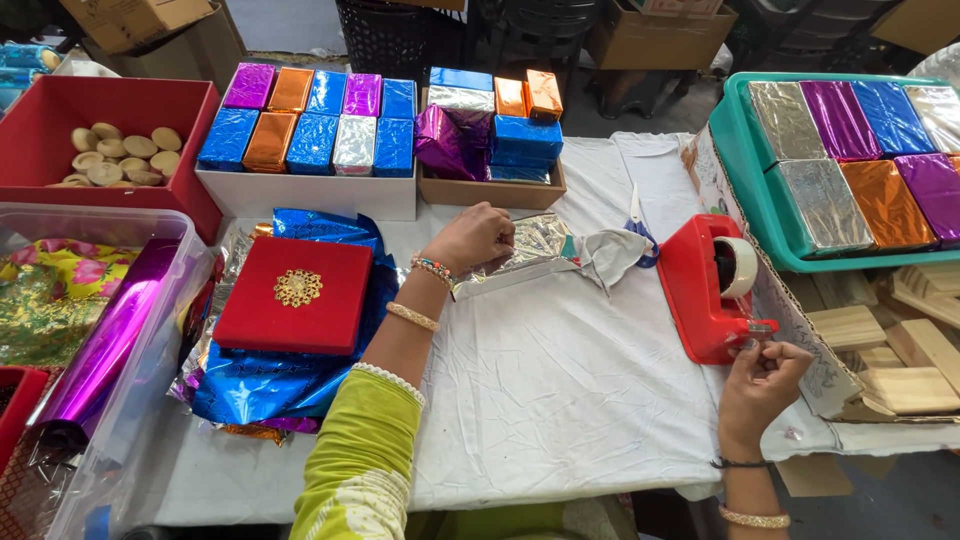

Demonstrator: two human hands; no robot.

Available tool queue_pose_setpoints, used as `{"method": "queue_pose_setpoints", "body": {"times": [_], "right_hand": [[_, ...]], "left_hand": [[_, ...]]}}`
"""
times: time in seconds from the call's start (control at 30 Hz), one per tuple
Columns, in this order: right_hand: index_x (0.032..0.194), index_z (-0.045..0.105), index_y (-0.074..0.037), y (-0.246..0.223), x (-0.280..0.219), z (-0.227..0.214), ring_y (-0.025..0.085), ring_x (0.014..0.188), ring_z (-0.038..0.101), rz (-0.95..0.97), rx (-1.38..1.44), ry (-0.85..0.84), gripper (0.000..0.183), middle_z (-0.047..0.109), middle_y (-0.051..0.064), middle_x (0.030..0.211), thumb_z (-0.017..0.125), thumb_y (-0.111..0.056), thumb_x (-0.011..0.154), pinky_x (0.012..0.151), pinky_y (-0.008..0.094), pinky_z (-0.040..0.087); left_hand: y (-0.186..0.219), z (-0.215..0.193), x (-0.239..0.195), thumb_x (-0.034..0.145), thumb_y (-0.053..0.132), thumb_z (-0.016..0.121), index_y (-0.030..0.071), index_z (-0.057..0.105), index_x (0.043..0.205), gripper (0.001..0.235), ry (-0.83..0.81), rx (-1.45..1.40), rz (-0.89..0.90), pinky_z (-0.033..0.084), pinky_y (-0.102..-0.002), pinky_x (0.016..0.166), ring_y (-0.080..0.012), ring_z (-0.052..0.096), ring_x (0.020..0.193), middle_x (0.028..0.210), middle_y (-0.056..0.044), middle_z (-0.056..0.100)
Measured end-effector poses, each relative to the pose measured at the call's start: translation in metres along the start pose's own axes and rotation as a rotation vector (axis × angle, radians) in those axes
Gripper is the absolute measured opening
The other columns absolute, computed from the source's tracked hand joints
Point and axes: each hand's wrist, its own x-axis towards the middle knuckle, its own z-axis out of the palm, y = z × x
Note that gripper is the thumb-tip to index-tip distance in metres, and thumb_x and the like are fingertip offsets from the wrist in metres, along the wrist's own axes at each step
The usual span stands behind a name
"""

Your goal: The person wraps small rectangular boxes with shiny metallic paper, folding the edges and securing them with clear tape from a red dispenser. They handle multiple boxes, placing finished ones into a nearby container.

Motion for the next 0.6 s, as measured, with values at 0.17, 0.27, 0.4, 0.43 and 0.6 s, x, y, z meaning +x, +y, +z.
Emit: {"method": "queue_pose_setpoints", "body": {"times": [0.17,0.27,0.4,0.43,0.6], "right_hand": [[0.11,0.04,-0.003,0.006,-0.009,-0.007,0.011,0.081,0.054,0.037,-0.08,-0.016,0.025,0.05,0.005,0.096,0.065,0.001,0.11,0.078,0.024,0.051],[0.112,0.041,-0.003,-0.008,-0.018,-0.006,0.011,0.091,0.058,0.043,0.001,-0.054,0.022,0.053,0.006,0.103,0.064,0.0,0.11,0.086,0.026,0.052],[0.114,0.048,-0.004,-0.022,-0.011,0.017,0.018,0.101,0.064,-0.166,-0.022,-0.147,0.02,0.064,0.011,0.113,0.066,-0.005,0.107,0.093,0.032,0.054],[0.114,0.048,-0.004,-0.038,0.0,0.027,0.018,0.101,0.064,-0.169,-0.02,-0.151,0.02,0.064,0.011,0.113,0.066,-0.005,0.107,0.093,0.032,0.054],[0.11,0.055,-0.007,-0.104,0.054,0.092,0.026,0.102,0.064,-0.469,0.152,-0.492,0.018,0.066,0.011,0.105,0.067,-0.002,0.097,0.09,0.037,0.052]], "left_hand": [[0.002,-0.003,-0.003,0.075,0.013,0.078,0.009,0.077,0.078,0.005,-0.005,-0.008,0.009,0.054,-0.04,0.087,-0.0268,0.065,0.096,0.09,-0.003,0.072],[0.007,-0.001,-0.008,0.075,0.011,0.077,0.009,0.076,0.077,0.003,0.007,-0.017,0.009,0.054,-0.04,0.086,-0.0273,0.065,0.097,0.091,-0.004,0.072],[-0.006,0.003,0.002,0.074,0.013,0.078,0.008,0.076,0.077,0.006,0.006,-0.009,0.054,0.054,-0.041,0.086,-0.028,0.066,0.094,0.087,-0.005,0.071],[-0.001,-0.001,0.0,0.074,0.013,0.078,0.008,0.076,0.077,0.006,0.009,-0.01,0.05,0.054,-0.041,0.086,-0.028,0.066,0.094,0.087,-0.005,0.071],[0.007,-0.006,-0.002,0.074,0.012,0.078,0.008,0.076,0.075,0.005,0.013,-0.006,0.019,0.054,-0.041,0.085,-0.0287,0.067,0.094,0.088,-0.005,0.072]]}}
